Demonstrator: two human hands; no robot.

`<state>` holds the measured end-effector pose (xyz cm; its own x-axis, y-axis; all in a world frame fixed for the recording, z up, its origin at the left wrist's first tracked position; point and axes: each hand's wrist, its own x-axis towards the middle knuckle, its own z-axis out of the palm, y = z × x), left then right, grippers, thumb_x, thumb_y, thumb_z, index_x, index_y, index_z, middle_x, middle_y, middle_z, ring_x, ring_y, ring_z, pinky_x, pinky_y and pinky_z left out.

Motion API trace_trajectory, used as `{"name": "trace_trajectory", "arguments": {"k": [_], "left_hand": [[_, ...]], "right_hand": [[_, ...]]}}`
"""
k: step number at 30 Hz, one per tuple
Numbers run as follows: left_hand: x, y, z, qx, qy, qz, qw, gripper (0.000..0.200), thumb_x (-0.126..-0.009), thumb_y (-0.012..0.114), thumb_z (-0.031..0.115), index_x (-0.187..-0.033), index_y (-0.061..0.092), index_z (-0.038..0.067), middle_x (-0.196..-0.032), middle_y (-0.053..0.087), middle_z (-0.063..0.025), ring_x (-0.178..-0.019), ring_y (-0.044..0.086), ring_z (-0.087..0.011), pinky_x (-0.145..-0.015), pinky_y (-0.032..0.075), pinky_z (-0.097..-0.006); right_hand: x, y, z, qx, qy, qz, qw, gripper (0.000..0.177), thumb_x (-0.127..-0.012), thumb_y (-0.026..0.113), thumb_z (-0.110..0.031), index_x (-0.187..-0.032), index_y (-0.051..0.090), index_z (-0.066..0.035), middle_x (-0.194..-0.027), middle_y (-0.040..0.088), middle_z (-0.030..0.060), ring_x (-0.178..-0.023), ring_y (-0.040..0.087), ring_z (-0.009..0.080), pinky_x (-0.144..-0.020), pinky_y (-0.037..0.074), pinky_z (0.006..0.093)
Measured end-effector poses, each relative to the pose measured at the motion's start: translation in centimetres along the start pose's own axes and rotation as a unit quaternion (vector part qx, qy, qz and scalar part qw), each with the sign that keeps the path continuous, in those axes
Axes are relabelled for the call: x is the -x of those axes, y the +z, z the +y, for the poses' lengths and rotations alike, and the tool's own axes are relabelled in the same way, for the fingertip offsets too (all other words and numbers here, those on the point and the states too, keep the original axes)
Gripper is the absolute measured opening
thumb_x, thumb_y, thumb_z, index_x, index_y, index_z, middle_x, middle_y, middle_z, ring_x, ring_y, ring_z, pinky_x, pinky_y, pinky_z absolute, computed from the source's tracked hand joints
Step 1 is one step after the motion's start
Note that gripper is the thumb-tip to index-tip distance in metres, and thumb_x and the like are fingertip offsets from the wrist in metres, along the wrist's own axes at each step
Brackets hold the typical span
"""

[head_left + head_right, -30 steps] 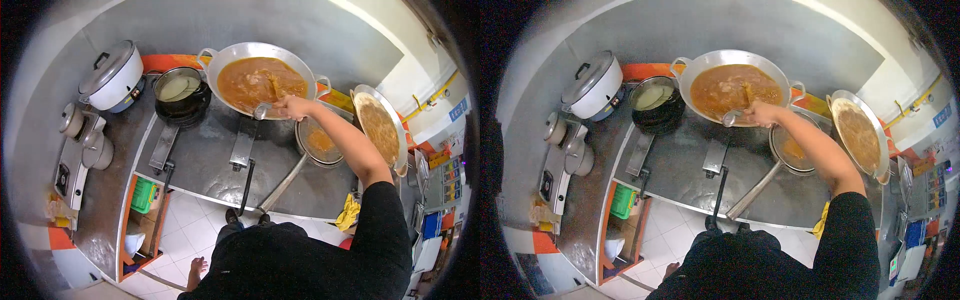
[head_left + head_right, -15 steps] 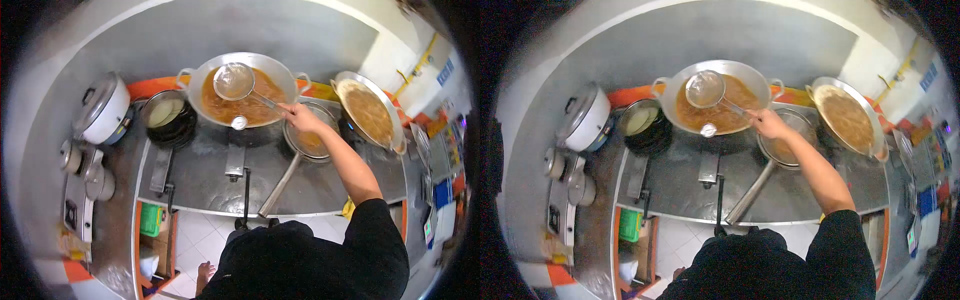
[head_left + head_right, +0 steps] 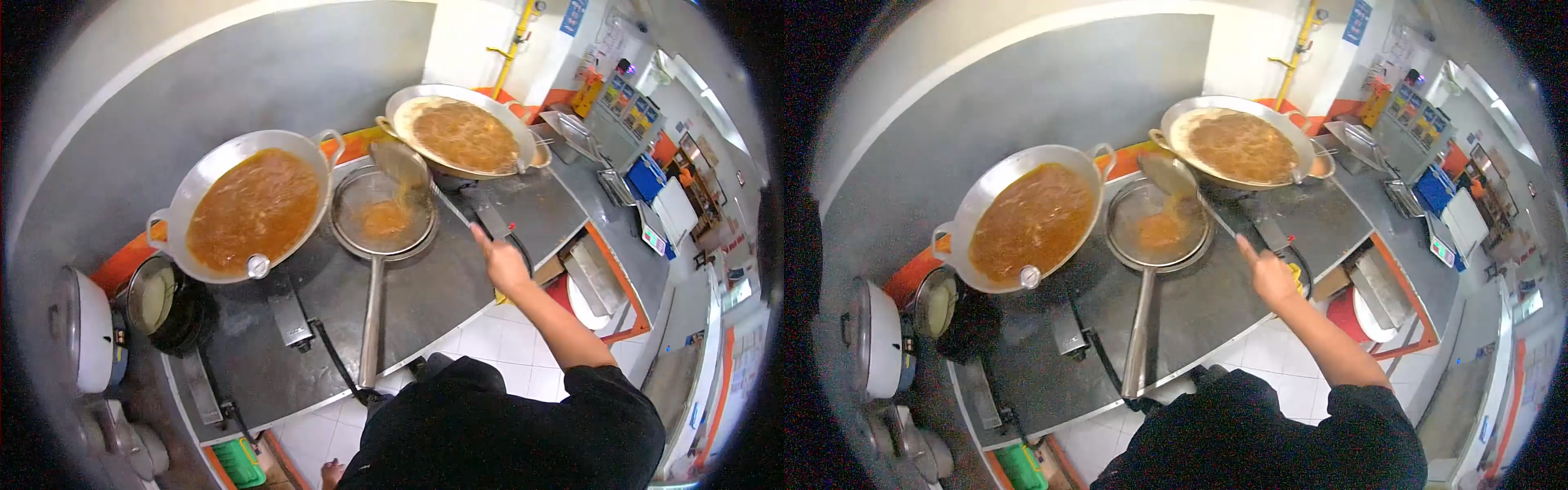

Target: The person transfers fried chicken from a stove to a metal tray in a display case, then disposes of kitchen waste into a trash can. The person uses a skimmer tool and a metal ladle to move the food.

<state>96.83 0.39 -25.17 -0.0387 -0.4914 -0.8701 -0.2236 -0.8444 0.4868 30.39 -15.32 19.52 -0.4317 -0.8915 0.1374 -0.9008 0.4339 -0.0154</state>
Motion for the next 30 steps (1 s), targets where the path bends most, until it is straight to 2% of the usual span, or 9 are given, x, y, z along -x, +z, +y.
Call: {"name": "trace_trajectory", "arguments": {"k": [6,11,14,18,20,22,25,28,30], "left_hand": [[-1.8,2.6,5.5,0.025,0.03,0.017,0.999,0.028,-0.092,0.055,0.038,-0.099,0.058,0.011,-0.093,0.064,-0.0075,-0.078,0.063,-0.0284,-0.063,0.049,-0.0459],[-1.1,9.5,6.7,0.024,0.045,0.011,0.999,0.028,-0.092,0.056,0.037,-0.1,0.057,0.01,-0.092,0.065,-0.0088,-0.077,0.063,-0.029,-0.063,0.05,-0.0458],[-0.2,14.2,5.7,0.012,0.046,0.004,0.999,0.027,-0.092,0.056,0.036,-0.101,0.056,0.01,-0.092,0.065,-0.0097,-0.077,0.064,-0.0294,-0.062,0.05,-0.0457],[1.4,19.9,3.8,-0.011,0.044,0.009,0.999,0.027,-0.093,0.057,0.035,-0.101,0.056,0.009,-0.092,0.065,-0.0107,-0.077,0.064,-0.0299,-0.062,0.051,-0.0456],[2.4,22.4,2.9,-0.02,0.042,0.018,0.999,0.027,-0.093,0.057,0.034,-0.102,0.056,0.009,-0.092,0.065,-0.0113,-0.077,0.065,-0.0301,-0.062,0.051,-0.0456],[3.5,24.5,2.2,-0.023,0.036,0.03,0.999,0.027,-0.093,0.057,0.034,-0.102,0.055,0.008,-0.092,0.065,-0.0118,-0.077,0.065,-0.0304,-0.062,0.052,-0.0456],[4.8,26.6,2.0,-0.015,0.031,0.044,0.998,0.027,-0.093,0.058,0.033,-0.102,0.055,0.008,-0.092,0.066,-0.0126,-0.077,0.066,-0.0308,-0.062,0.052,-0.0455],[5.4,27.6,1.9,-0.003,0.028,0.059,0.998,0.027,-0.094,0.058,0.032,-0.103,0.055,0.007,-0.092,0.066,-0.0134,-0.077,0.066,-0.0311,-0.061,0.053,-0.0454],[5.6,28.1,1.8,0.008,0.027,0.066,0.997,0.027,-0.094,0.058,0.032,-0.103,0.054,0.007,-0.092,0.066,-0.0139,-0.077,0.066,-0.0314,-0.061,0.053,-0.0454]], "right_hand": [[-10.6,-11.8,9.8,0.079,0.099,0.126,0.984,0.043,-0.091,0.044,-0.008,-0.13,0.057,-0.017,-0.09,0.068,0.0238,-0.085,0.069,0.0409,-0.073,0.056,0.0505],[-20.2,-12.0,21.6,0.156,0.099,-0.007,0.983,0.028,-0.094,0.045,-0.015,-0.102,0.068,-0.001,-0.108,0.066,0.0269,-0.096,0.068,0.0406,-0.079,0.056,0.048],[-22.7,-10.0,25.7,0.143,0.111,0.0,0.983,0.028,-0.093,0.047,-0.015,-0.101,0.07,-0.002,-0.103,0.068,0.0255,-0.097,0.068,0.04,-0.08,0.056,0.0476],[-28.0,-4.9,31.6,0.188,0.018,-0.097,0.977,0.026,-0.088,0.052,-0.01,-0.105,0.069,-0.002,-0.106,0.068,0.0247,-0.099,0.067,0.0365,-0.083,0.055,0.0479],[-29.9,-3.3,33.3,0.121,0.003,-0.075,0.99,0.017,-0.077,0.056,0.0,-0.087,0.069,0.005,-0.091,0.07,0.0236,-0.08,0.071,0.0309,-0.063,0.056,0.0446],[-28.7,-8.4,30.0,0.105,0.024,-0.221,0.969,0.02,-0.08,0.051,-0.002,-0.089,0.066,0.007,-0.092,0.07,0.0238,-0.081,0.071,0.03,-0.064,0.055,0.0427],[-34.5,-3.5,36.1,0.082,0.0,-0.296,0.952,0.015,-0.078,0.049,0.002,-0.08,0.063,0.006,-0.076,0.065,0.0209,-0.055,0.061,0.0242,-0.042,0.044,0.0377],[-34.2,-3.8,36.4,-0.225,0.121,-0.276,0.926,0.012,-0.079,0.048,0.004,-0.071,0.057,0.004,-0.062,0.055,0.0147,-0.042,0.045,0.0181,-0.034,0.029,0.0316],[-34.0,-3.8,36.4,-0.265,0.122,-0.281,0.914,0.013,-0.085,0.046,-0.001,-0.083,0.059,0.003,-0.061,0.052,0.0101,-0.041,0.041,0.0152,-0.034,0.028,0.0298]]}}
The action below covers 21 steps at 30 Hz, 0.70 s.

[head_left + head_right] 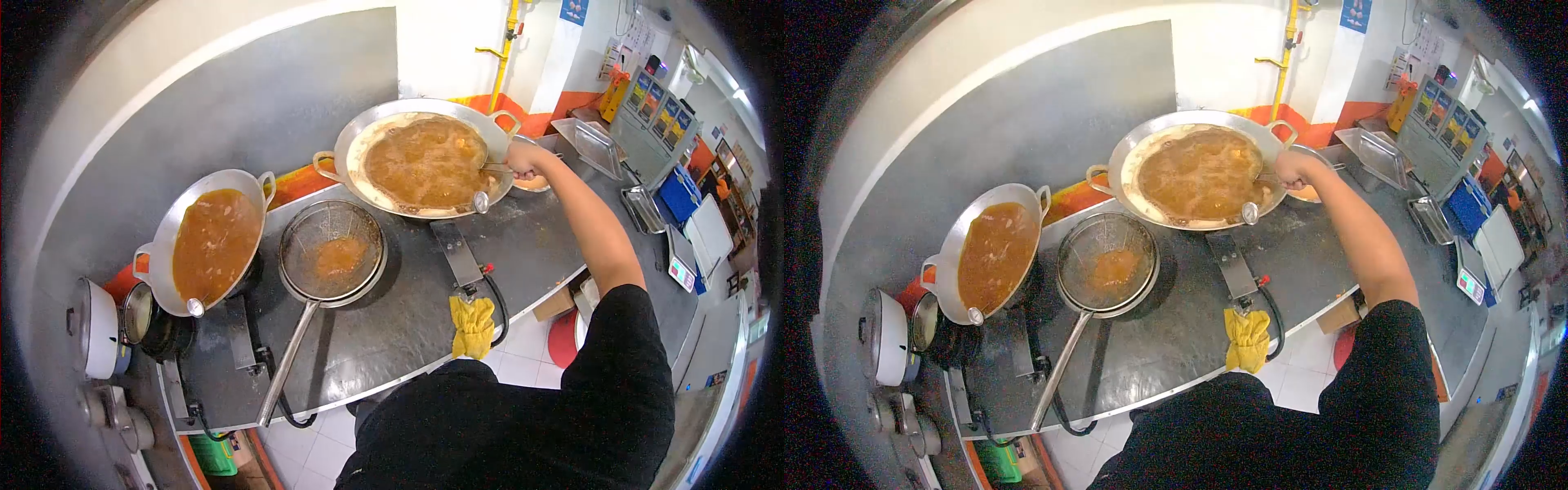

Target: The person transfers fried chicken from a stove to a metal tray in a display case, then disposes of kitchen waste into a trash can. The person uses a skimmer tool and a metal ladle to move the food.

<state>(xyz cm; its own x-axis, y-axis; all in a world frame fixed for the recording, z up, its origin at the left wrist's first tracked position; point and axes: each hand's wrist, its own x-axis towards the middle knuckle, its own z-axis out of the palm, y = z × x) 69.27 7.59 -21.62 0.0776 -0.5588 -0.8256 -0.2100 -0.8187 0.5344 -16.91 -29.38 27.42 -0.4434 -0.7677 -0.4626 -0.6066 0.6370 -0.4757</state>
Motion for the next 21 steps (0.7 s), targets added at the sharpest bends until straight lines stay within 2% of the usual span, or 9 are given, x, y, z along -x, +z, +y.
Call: {"name": "trace_trajectory", "arguments": {"k": [1,4,7,10,13,16,19,21], "left_hand": [[0.1,0.1,-0.1,0.005,-0.001,0.005,1.0,0.027,-0.094,0.059,0.032,-0.103,0.054,0.007,-0.091,0.066,-0.0142,-0.077,0.066,-0.0315,-0.061,0.053,-0.0454],[0.2,0.2,-0.2,0.025,-0.003,0.013,1.0,0.027,-0.094,0.059,0.031,-0.104,0.054,0.006,-0.091,0.066,-0.015,-0.077,0.067,-0.0319,-0.061,0.054,-0.0453],[0.2,0.0,0.0,0.05,0.001,0.02,0.999,0.027,-0.094,0.059,0.03,-0.104,0.054,0.006,-0.091,0.066,-0.0158,-0.077,0.067,-0.0323,-0.061,0.054,-0.0453],[0.1,0.1,0.2,0.083,0.001,0.025,0.996,0.027,-0.095,0.06,0.029,-0.105,0.053,0.005,-0.091,0.067,-0.0166,-0.077,0.068,-0.0326,-0.061,0.055,-0.0452],[-0.1,0.5,0.5,0.111,0.002,0.028,0.993,0.027,-0.095,0.06,0.028,-0.105,0.053,0.005,-0.091,0.067,-0.0174,-0.077,0.068,-0.033,-0.06,0.055,-0.0451],[0.1,0.6,0.7,0.129,0.003,0.029,0.991,0.027,-0.095,0.061,0.028,-0.106,0.052,0.004,-0.091,0.067,-0.0182,-0.077,0.069,-0.0334,-0.06,0.056,-0.0451],[0.2,0.5,1.2,0.127,0.004,0.026,0.992,0.026,-0.094,0.064,0.022,-0.106,0.051,0.003,-0.092,0.067,-0.0209,-0.078,0.069,-0.0346,-0.063,0.057,-0.045],[0.2,0.3,1.3,0.124,0.019,0.028,0.992,0.027,-0.093,0.065,0.02,-0.107,0.051,0.002,-0.093,0.067,-0.0225,-0.079,0.069,-0.0349,-0.065,0.058,-0.0447]], "right_hand": [[-0.1,0.2,0.0,-0.02,-0.003,-0.007,1.0,0.016,-0.088,0.045,-0.004,-0.089,0.06,0.003,-0.06,0.05,0.0078,-0.041,0.039,0.0138,-0.033,0.027,0.0289],[-0.8,0.8,-0.1,-0.005,-0.037,-0.008,0.999,0.016,-0.087,0.045,-0.004,-0.09,0.06,0.002,-0.061,0.05,0.0066,-0.041,0.039,0.0128,-0.034,0.026,0.0287],[-2.0,1.2,-0.6,0.06,-0.056,-0.007,0.997,0.029,-0.087,0.043,-0.002,-0.107,0.063,0.002,-0.062,0.05,0.0051,-0.043,0.04,0.0129,-0.035,0.029,0.0285],[-2.2,2.0,-2.2,0.045,-0.066,0.001,0.997,0.045,-0.086,0.04,-0.001,-0.126,0.061,-0.002,-0.061,0.05,0.0035,-0.044,0.042,0.0132,-0.037,0.031,0.0286],[-2.3,2.6,-4.2,0.054,-0.056,0.004,0.997,0.056,-0.086,0.038,-0.001,-0.138,0.053,-0.009,-0.062,0.049,0.0026,-0.045,0.044,0.0143,-0.038,0.035,0.0302],[-7.5,3.3,-3.0,0.048,-0.062,0.02,0.997,0.054,-0.084,0.039,-0.002,-0.134,0.058,-0.01,-0.067,0.056,0.0051,-0.047,0.049,0.0162,-0.039,0.04,0.0334],[-5.7,3.8,-5.0,0.089,-0.11,0.061,0.988,0.051,-0.082,0.043,-0.003,-0.129,0.062,-0.008,-0.076,0.066,0.0145,-0.057,0.062,0.0256,-0.049,0.05,0.0401],[-12.0,4.1,-2.4,0.265,-0.197,0.131,0.935,0.044,-0.08,0.047,-0.003,-0.12,0.066,-0.005,-0.083,0.068,0.0201,-0.069,0.067,0.0311,-0.06,0.053,0.0426]]}}
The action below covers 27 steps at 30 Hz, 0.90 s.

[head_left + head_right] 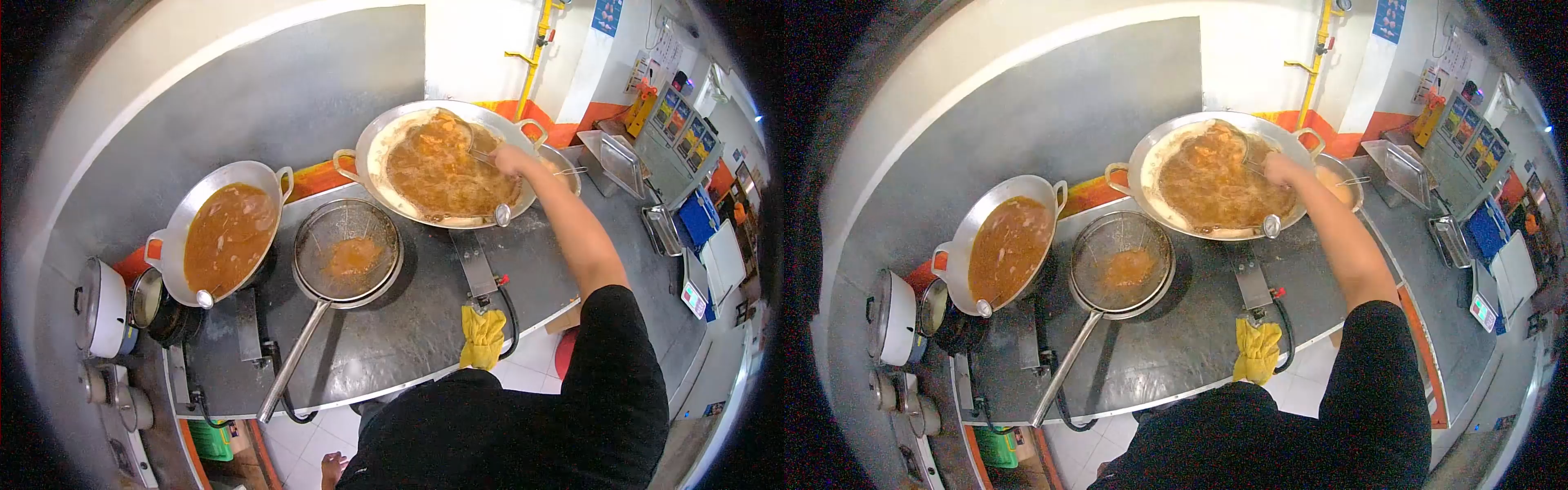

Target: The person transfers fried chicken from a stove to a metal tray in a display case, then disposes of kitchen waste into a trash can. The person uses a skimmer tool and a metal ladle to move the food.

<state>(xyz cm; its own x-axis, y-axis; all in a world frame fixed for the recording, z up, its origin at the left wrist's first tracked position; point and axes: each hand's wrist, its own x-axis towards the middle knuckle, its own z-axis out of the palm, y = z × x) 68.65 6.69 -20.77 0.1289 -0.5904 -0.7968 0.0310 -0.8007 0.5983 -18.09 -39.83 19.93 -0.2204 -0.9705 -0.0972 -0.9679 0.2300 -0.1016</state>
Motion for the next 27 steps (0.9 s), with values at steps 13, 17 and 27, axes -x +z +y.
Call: {"name": "trace_trajectory", "arguments": {"k": [13,17,27], "left_hand": [[-1.1,-4.1,-0.3,-0.003,-0.046,-0.001,0.999,0.031,-0.092,0.065,0.021,-0.109,0.051,0.0,-0.095,0.067,-0.0212,-0.08,0.068,-0.0307,-0.067,0.057,-0.0416],[-1.7,-4.8,-0.1,-0.074,-0.005,-0.013,0.997,0.032,-0.092,0.065,0.02,-0.108,0.051,-0.004,-0.093,0.068,-0.023,-0.08,0.069,-0.0309,-0.067,0.057,-0.0409],[-2.8,-5.5,1.1,-0.066,0.018,-0.027,0.997,0.039,-0.094,0.064,0.022,-0.11,0.05,-0.01,-0.092,0.069,-0.0255,-0.08,0.07,-0.0321,-0.069,0.057,-0.039]], "right_hand": [[8.5,-6.3,-7.6,0.211,0.06,0.133,0.967,0.021,-0.087,0.054,-0.011,-0.092,0.072,-0.002,-0.095,0.071,0.0199,-0.088,0.071,0.0348,-0.074,0.057,0.0464],[10.9,-9.0,-7.9,0.218,0.119,0.115,0.962,0.023,-0.087,0.053,-0.011,-0.096,0.072,-0.002,-0.098,0.071,0.0189,-0.09,0.071,0.0338,-0.073,0.057,0.0468],[11.8,-7.8,0.3,0.222,0.067,-0.019,0.973,0.035,-0.081,0.056,0.0,-0.115,0.063,-0.002,-0.088,0.069,0.0209,-0.08,0.07,0.0327,-0.064,0.055,0.0448]]}}
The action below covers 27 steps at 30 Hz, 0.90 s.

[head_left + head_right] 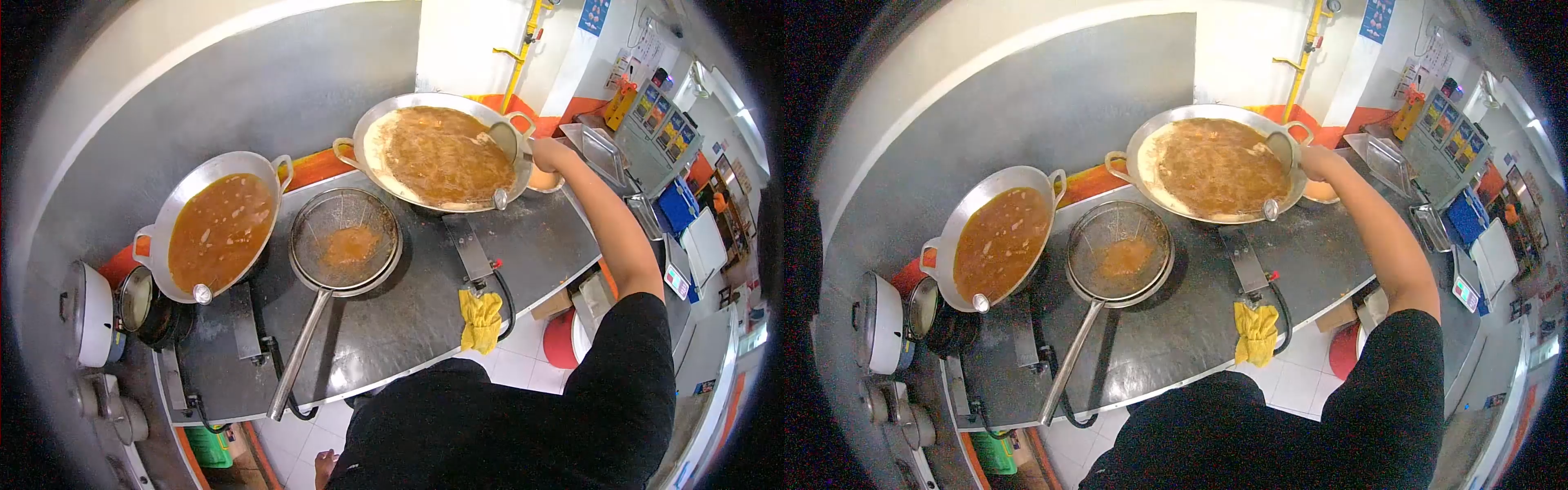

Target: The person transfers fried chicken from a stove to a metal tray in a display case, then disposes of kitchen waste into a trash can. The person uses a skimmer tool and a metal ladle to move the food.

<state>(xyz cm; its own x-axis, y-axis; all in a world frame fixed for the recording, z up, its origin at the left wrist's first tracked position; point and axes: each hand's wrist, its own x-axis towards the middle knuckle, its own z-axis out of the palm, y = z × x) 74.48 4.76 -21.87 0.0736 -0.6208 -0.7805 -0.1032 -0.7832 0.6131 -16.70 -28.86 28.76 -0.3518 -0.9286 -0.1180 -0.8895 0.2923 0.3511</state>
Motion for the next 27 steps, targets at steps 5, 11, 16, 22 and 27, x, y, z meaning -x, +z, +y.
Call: {"name": "trace_trajectory", "arguments": {"k": [5,11,16,22,27], "left_hand": [[0.7,-0.6,-0.7,0.001,-0.018,0.024,1.0,0.036,-0.093,0.065,0.022,-0.107,0.052,-0.008,-0.088,0.069,-0.0222,-0.079,0.069,-0.0297,-0.068,0.057,-0.0384],[2.2,-0.4,-1.2,-0.028,-0.024,0.026,0.999,0.033,-0.093,0.066,0.023,-0.102,0.056,-0.007,-0.085,0.069,-0.0201,-0.078,0.068,-0.026,-0.068,0.056,-0.0363],[3.3,0.8,-1.8,-0.029,-0.035,0.036,0.998,0.034,-0.092,0.067,0.023,-0.102,0.056,-0.007,-0.085,0.069,-0.0199,-0.078,0.068,-0.0257,-0.068,0.056,-0.0361],[4.4,3.1,-1.8,-0.045,-0.046,0.045,0.997,0.034,-0.092,0.067,0.023,-0.101,0.056,-0.007,-0.085,0.069,-0.0197,-0.077,0.068,-0.0254,-0.068,0.056,-0.0359],[6.0,4.3,-2.1,-0.048,-0.051,0.055,0.996,0.034,-0.092,0.067,0.024,-0.101,0.057,-0.007,-0.085,0.069,-0.0196,-0.077,0.068,-0.0252,-0.068,0.056,-0.0358]], "right_hand": [[4.0,-5.6,-2.8,-0.269,0.075,-0.143,0.949,0.046,-0.086,0.053,0.001,-0.131,0.057,-0.007,-0.065,0.061,0.0142,-0.047,0.057,0.0202,-0.039,0.042,0.0354],[1.6,-1.2,-0.4,-0.415,0.063,-0.26,0.869,0.051,-0.088,0.046,0.0,-0.137,0.054,-0.011,-0.057,0.051,0.0032,-0.036,0.037,0.0105,-0.032,0.028,0.0272],[-0.2,0.4,1.7,-0.499,0.097,-0.332,0.794,0.043,-0.092,0.048,-0.005,-0.133,0.058,-0.015,-0.058,0.046,-0.0004,-0.036,0.027,0.0072,-0.032,0.02,0.0245],[-2.1,3.4,-0.5,-0.555,0.059,-0.318,0.767,0.053,-0.089,0.047,-0.002,-0.14,0.05,-0.014,-0.058,0.042,-0.0018,-0.04,0.029,0.0059,-0.034,0.021,0.0223],[-2.8,1.8,0.5,-0.535,0.04,-0.384,0.752,0.04,-0.094,0.047,-0.008,-0.132,0.056,-0.016,-0.059,0.043,-0.0038,-0.042,0.029,0.0034,-0.034,0.021,0.0209]]}}
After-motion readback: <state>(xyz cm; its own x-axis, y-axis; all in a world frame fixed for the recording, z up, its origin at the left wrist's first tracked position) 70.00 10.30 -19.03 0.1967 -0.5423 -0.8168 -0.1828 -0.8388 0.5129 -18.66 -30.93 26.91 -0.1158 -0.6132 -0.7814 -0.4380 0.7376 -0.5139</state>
